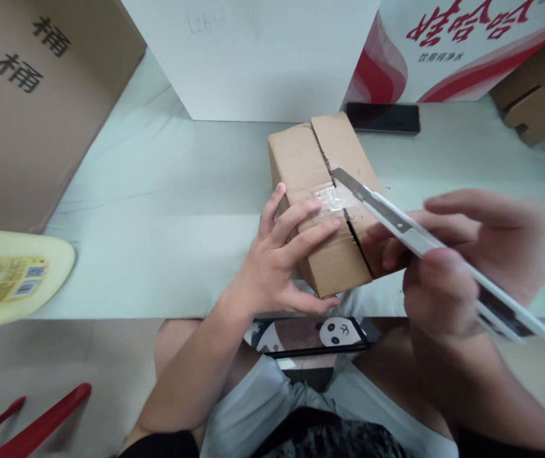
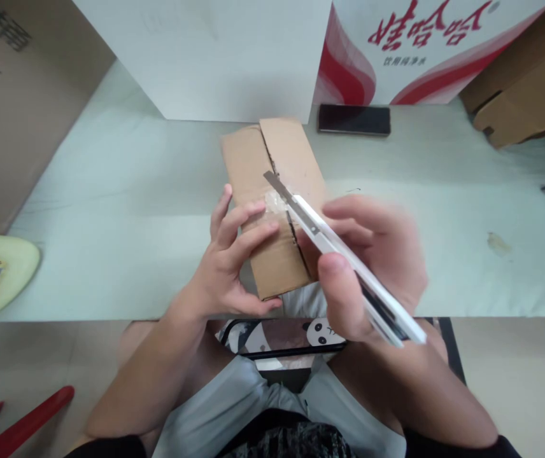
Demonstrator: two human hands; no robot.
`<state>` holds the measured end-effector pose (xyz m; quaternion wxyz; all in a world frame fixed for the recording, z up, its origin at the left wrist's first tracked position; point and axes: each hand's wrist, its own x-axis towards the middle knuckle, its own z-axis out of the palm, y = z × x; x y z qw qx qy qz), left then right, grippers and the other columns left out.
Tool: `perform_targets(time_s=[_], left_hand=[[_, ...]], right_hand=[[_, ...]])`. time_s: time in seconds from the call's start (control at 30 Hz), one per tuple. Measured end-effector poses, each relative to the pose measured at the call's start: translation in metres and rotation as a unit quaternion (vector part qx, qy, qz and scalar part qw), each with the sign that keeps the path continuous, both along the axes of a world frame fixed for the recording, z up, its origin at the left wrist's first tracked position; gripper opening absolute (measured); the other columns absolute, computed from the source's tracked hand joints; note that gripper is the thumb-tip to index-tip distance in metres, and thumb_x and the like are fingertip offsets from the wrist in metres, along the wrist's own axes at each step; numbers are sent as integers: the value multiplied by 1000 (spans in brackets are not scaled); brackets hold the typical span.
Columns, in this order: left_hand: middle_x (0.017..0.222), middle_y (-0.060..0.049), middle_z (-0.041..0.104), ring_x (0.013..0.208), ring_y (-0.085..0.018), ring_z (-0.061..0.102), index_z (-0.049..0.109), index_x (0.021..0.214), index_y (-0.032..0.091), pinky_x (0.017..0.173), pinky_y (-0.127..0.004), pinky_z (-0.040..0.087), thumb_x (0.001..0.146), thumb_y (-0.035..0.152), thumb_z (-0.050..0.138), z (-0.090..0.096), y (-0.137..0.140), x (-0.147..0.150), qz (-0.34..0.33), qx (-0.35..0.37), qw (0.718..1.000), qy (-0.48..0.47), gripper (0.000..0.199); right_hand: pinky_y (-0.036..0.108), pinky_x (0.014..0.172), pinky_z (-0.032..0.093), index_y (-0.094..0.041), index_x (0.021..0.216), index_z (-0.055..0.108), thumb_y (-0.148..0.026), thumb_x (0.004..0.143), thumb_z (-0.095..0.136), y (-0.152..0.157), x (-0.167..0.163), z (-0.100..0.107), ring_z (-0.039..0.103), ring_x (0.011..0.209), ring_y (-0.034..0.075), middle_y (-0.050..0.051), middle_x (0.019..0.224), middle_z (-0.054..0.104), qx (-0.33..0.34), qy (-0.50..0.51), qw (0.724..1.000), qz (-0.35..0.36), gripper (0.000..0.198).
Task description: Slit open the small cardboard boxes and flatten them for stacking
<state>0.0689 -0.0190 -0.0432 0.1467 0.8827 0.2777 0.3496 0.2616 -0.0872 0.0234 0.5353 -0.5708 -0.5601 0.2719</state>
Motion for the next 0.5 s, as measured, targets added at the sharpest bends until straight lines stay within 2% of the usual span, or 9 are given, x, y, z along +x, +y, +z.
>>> perform_targets(time_s=[0.1, 0.27, 0.4, 0.5], left_hand=[[151, -10, 56, 149, -37, 44, 48, 150, 32, 134, -66, 14, 75, 83, 64, 0, 1, 1, -6, 13, 1000, -11, 93], [149, -11, 56, 144, -36, 50, 43, 152, 29, 132, -66, 17, 80, 81, 59, -1, 2, 3, -9, 39, 999, -30, 90], [149, -10, 55, 143, -34, 51, 41, 152, 30, 133, -64, 18, 80, 81, 57, -3, 2, 3, -8, 44, 998, -37, 90], [148, -10, 55, 143, -34, 51, 42, 150, 31, 132, -65, 19, 80, 80, 58, -3, 2, 4, -8, 45, 998, -42, 87]], right_hand=[[39, 56, 52, -32, 108, 66, -54, 97, 53, 3, 1, -5, 63, 61, 20, 3, 82, 72, 32, -91, 994, -55, 27], [31, 55, 50, -27, 97, 70, -37, 90, 65, 6, 8, -6, 62, 59, 15, -2, 71, 68, 58, -205, 975, -69, 13], [26, 56, 51, -26, 105, 71, -30, 87, 66, 9, 10, -6, 61, 59, 12, -3, 75, 69, 83, -232, 968, -50, 19], [26, 57, 51, -24, 102, 70, -28, 86, 65, 10, 10, -3, 59, 56, 11, -3, 73, 68, 72, -243, 967, -35, 17]])
